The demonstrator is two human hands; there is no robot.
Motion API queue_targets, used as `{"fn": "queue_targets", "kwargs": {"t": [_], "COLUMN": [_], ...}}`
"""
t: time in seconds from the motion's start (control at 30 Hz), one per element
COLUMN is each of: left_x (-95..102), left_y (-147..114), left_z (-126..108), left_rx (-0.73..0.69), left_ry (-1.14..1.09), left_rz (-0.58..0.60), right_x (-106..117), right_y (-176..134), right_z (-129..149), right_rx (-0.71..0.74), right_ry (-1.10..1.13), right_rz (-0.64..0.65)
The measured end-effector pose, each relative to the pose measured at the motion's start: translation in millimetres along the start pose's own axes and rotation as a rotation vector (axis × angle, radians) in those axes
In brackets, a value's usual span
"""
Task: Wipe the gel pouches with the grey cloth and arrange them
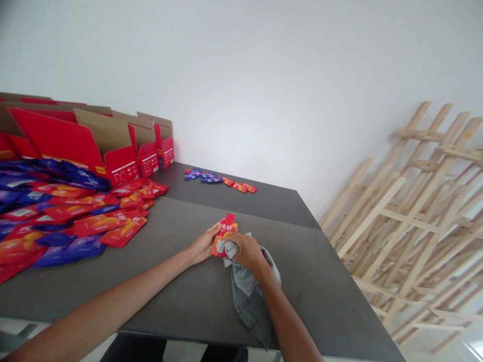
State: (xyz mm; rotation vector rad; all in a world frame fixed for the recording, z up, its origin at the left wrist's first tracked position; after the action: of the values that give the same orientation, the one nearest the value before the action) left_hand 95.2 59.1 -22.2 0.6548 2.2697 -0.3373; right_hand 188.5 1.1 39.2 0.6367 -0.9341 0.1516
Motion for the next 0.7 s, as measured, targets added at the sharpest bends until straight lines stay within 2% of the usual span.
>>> {"fn": "queue_targets", "kwargs": {"t": [0.13,0.23,0.33,0.4,0.43,0.53,0.6,0.63,0.7], "left_x": [-12.2,-16.2,-17.3,-15.6,-14.3,-8.7,-5.3,-5.0,-8.1], "left_y": [-6,-11,-12,-10,-9,-6,-5,-5,-7], "left_z": [9,13,17,16,15,10,7,6,5], "left_rx": [0.1,0.131,0.143,0.12,0.103,0.078,0.091,0.101,0.11], "left_ry": [-0.009,-0.006,-0.007,-0.012,-0.011,0.008,0.016,0.015,0.009], "left_rz": [0.123,0.174,0.19,0.167,0.149,0.083,0.043,0.038,0.06], "right_x": [16,31,40,36,30,-1,-17,-20,-15], "right_y": [-1,-4,-8,-6,-4,2,3,3,4], "right_z": [-9,-16,-21,-18,-14,5,13,15,11], "right_rx": [-0.119,-0.196,-0.232,-0.195,-0.153,0.0,0.047,0.043,-0.014], "right_ry": [-0.065,-0.084,-0.071,-0.045,-0.025,0.016,-0.005,-0.027,-0.076], "right_rz": [-0.192,-0.349,-0.44,-0.398,-0.335,-0.042,0.09,0.107,0.042]}}
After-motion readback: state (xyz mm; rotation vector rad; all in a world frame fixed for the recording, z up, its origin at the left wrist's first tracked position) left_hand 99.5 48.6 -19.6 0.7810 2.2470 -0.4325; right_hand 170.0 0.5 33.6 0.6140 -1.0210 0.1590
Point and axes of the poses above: each hand's wrist, its own y-axis towards the middle knuckle, its own x-axis out of the back of the hand, z = x × y, the point moved 8 cm from there along y, towards the middle knuckle, and after that the axes turned 4 degrees about y, right-handed, at the moved point
